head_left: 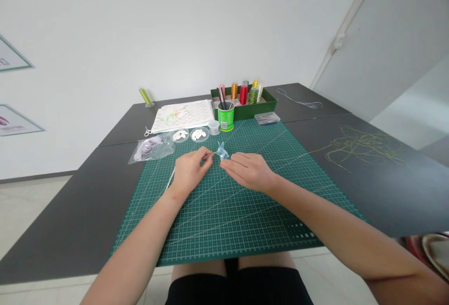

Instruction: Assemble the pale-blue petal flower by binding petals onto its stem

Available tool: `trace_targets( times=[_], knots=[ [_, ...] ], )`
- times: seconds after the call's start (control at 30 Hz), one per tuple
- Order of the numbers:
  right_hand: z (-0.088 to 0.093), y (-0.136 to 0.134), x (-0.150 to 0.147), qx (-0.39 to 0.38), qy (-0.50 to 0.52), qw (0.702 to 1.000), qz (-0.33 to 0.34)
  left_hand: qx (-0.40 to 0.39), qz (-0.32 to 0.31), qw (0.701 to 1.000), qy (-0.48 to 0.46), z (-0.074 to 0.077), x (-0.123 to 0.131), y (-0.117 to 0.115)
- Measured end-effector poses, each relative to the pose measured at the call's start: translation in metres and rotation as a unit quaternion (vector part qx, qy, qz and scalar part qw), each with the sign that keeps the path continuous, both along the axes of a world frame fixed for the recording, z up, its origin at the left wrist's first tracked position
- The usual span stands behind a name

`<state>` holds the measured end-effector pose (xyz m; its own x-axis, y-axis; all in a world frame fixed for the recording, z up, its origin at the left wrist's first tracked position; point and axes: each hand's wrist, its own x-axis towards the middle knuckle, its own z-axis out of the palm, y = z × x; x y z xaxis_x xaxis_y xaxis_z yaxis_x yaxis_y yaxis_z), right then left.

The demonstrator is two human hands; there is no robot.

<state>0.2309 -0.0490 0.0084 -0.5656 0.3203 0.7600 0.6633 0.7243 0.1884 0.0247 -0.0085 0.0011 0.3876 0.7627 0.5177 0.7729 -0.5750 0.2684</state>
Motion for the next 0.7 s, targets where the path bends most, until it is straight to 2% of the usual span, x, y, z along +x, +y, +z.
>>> trace_targets(
  times=[0.2,0.47,0.7],
  knots=[
    [0.002,0.004,0.006,-0.023,0.018,1.000,-0.009,-0.016,-0.051,0.996,0.066,0.002,0.003,-0.006],
    [0.002,0.014,0.015,-0.032,0.049,0.997,-0.059,-0.029,-0.121,0.989,0.080,0.000,0.005,-0.010],
    [-0.005,0.026,0.022,-0.078,0.113,0.989,-0.049,-0.024,-0.176,0.982,0.063,-0.001,0.007,-0.013]
  ],
)
